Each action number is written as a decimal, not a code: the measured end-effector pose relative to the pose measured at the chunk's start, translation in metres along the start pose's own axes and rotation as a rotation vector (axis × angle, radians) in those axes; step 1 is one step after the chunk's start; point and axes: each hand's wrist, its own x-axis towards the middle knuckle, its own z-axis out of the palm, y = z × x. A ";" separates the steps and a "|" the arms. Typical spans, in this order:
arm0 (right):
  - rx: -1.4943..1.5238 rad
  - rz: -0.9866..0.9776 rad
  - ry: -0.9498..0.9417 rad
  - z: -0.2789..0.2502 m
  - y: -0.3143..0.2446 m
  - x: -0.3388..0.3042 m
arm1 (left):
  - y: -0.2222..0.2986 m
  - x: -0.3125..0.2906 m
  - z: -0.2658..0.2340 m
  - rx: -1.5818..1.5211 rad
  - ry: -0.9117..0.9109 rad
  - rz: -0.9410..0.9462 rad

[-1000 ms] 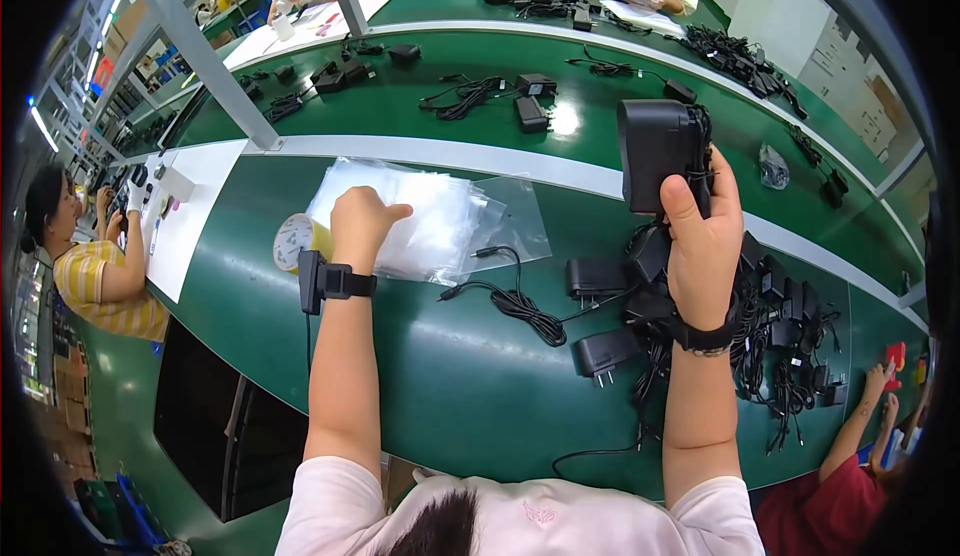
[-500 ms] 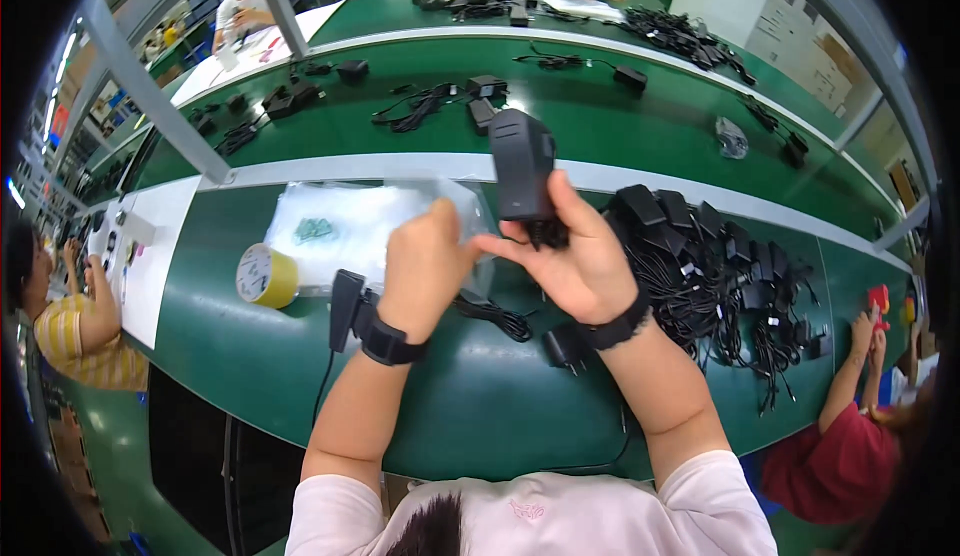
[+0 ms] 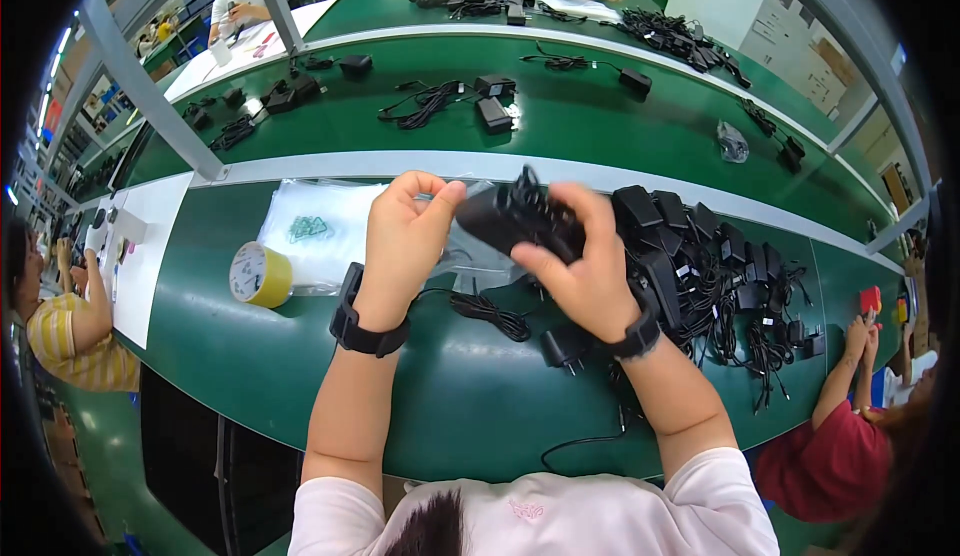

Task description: The person picks up a power adapter and its cord, wraps the cord around the adapter, and places the unit into a plastic bag, repeating the process for a second unit.

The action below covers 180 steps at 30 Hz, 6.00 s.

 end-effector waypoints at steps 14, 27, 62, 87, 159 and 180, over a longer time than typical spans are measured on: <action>-0.560 -0.380 -0.352 0.015 -0.013 -0.008 | 0.000 -0.015 0.014 0.186 0.059 0.123; 1.025 0.777 0.082 0.028 -0.004 0.028 | -0.003 -0.036 0.040 0.298 -0.056 0.520; 1.067 0.262 -0.446 0.021 -0.020 0.043 | 0.001 -0.016 -0.005 -0.747 -0.211 0.133; 0.936 0.506 -0.062 0.053 -0.017 0.040 | -0.006 -0.020 -0.030 -0.765 -0.508 -0.068; 0.784 0.313 -0.144 0.054 -0.035 0.059 | -0.018 -0.019 -0.076 -1.165 -0.168 -0.036; -0.124 -0.387 0.207 0.088 -0.066 0.038 | -0.006 -0.016 -0.084 -0.304 -0.391 0.159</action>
